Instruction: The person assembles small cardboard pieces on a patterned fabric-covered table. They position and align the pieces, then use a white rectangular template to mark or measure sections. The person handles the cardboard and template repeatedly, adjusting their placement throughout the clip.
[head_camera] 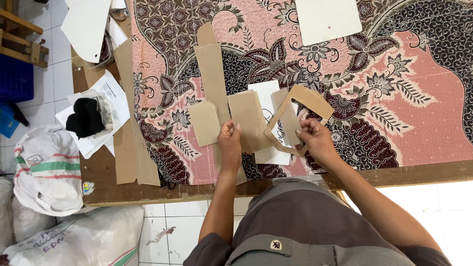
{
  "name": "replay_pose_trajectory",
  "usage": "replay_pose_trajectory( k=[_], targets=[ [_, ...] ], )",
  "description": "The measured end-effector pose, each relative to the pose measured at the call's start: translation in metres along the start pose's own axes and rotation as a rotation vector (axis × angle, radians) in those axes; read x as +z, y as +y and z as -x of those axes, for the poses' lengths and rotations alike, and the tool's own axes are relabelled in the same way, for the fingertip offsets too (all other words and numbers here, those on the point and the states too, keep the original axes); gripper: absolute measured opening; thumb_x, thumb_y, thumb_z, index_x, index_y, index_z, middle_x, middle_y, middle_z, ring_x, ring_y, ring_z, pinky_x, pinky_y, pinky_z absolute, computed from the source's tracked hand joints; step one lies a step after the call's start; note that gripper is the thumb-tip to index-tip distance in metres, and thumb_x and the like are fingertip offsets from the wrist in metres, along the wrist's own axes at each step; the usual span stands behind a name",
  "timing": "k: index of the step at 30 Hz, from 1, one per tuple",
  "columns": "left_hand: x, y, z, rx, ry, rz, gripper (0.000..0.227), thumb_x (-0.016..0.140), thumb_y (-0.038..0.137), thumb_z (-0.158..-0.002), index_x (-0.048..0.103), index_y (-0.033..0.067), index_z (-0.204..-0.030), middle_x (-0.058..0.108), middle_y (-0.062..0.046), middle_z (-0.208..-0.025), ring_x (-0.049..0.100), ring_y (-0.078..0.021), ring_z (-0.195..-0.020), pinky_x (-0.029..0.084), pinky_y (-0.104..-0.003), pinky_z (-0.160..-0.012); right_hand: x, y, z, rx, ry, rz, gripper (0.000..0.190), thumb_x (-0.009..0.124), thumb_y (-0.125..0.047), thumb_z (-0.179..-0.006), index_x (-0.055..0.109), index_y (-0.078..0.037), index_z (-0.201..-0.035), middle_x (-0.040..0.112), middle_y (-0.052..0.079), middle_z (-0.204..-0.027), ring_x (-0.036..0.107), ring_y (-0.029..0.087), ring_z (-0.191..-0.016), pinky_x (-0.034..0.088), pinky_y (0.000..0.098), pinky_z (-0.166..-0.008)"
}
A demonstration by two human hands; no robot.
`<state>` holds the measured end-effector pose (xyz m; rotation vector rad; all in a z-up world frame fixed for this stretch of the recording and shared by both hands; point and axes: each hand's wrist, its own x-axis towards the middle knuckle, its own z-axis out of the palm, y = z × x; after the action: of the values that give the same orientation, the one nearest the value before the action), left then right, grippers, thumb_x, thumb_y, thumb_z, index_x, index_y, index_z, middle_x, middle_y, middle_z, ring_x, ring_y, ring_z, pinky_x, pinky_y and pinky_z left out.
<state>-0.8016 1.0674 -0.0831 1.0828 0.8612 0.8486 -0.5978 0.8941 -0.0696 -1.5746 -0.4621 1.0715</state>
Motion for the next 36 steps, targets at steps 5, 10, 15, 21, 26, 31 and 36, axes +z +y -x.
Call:
replay_pose_trajectory(
  k=[5, 10, 15, 21, 26, 31, 36],
  targets=[
    [-0.007, 0.003, -0.008, 0.039, 0.07, 0.092, 0.01, 0.057, 0.007, -0.105, 0.058, -0.0002, -0.111, 0.07, -0.006, -0.098, 0.062, -0.0074, -0.084, 0.052, -0.023, -0.077, 0.0, 0.013, 0.002, 0.173, -0.055, 0.185, 0.022, 0.063, -0.013, -0.099, 0.067, -0.007, -0.119, 0.067, 0.007, -0.088, 0.06, 0.018, -0.068, 0.053, 0.0348, -0.062],
    [-0.011, 0.003, -0.009, -0.043, 0.062, 0.295, 0.012, 0.057, 0.015, -0.108, 0.054, 0.0036, -0.109, 0.067, -0.005, -0.094, 0.063, -0.0088, -0.08, 0.055, -0.025, -0.075, 0.002, 0.006, 0.01, -0.465, 0.122, 0.625, 0.03, 0.069, -0.014, -0.096, 0.066, -0.003, -0.123, 0.069, 0.014, -0.111, 0.069, 0.021, -0.09, 0.058, 0.0324, -0.073],
    [0.0, 0.003, -0.001, -0.182, 0.015, 0.355, 0.012, 0.054, 0.02, -0.106, 0.055, 0.0081, -0.11, 0.069, -0.004, -0.096, 0.065, -0.0099, -0.081, 0.054, -0.025, -0.072, 0.008, -0.024, 0.016, -0.035, -0.075, 0.27, 0.034, 0.064, -0.02, -0.096, 0.063, -0.009, -0.128, 0.068, 0.007, -0.107, 0.069, 0.014, -0.074, 0.058, 0.0318, -0.06],
    [0.02, -0.004, 0.009, -0.221, -0.106, 0.417, 0.009, 0.054, 0.019, -0.105, 0.054, 0.0106, -0.107, 0.069, -0.001, -0.098, 0.066, -0.0085, -0.087, 0.056, -0.027, -0.079, 0.024, -0.024, 0.02, 0.008, -0.213, 0.119, 0.036, 0.068, -0.014, -0.094, 0.063, -0.003, -0.129, 0.068, 0.004, -0.085, 0.059, 0.009, -0.066, 0.051, 0.0257, -0.056],
    [0.013, -0.01, 0.013, -0.203, -0.209, 0.344, 0.008, 0.061, 0.016, -0.106, 0.059, 0.0114, -0.1, 0.065, 0.003, -0.089, 0.059, -0.0053, -0.077, 0.047, -0.024, -0.067, 0.022, -0.008, 0.022, 0.043, -0.244, 0.063, 0.03, 0.068, -0.011, -0.096, 0.068, 0.001, -0.123, 0.067, 0.004, -0.082, 0.056, 0.013, -0.067, 0.049, 0.0288, -0.06],
    [0.015, -0.016, 0.018, -0.078, -0.253, -0.058, 0.011, 0.067, 0.014, -0.102, 0.065, 0.0085, -0.093, 0.058, 0.008, -0.081, 0.048, -0.0017, -0.073, 0.04, -0.021, -0.066, 0.022, -0.006, 0.028, -0.001, -0.203, 0.186, 0.032, 0.064, -0.015, -0.096, 0.067, -0.007, -0.126, 0.076, 0.002, -0.098, 0.069, 0.01, -0.082, 0.058, 0.0266, -0.069],
    [0.023, -0.003, 0.026, 0.007, -0.354, -0.39, 0.009, 0.068, 0.013, -0.1, 0.066, 0.0061, -0.096, 0.055, 0.007, -0.077, 0.046, -0.0041, -0.071, 0.041, -0.022, -0.064, 0.012, -0.019, 0.023, -0.137, -0.034, 0.214, 0.041, 0.068, -0.017, -0.096, 0.058, -0.008, -0.134, 0.071, 0.012, -0.103, 0.069, 0.016, -0.08, 0.06, 0.0292, -0.065]
  ],
)
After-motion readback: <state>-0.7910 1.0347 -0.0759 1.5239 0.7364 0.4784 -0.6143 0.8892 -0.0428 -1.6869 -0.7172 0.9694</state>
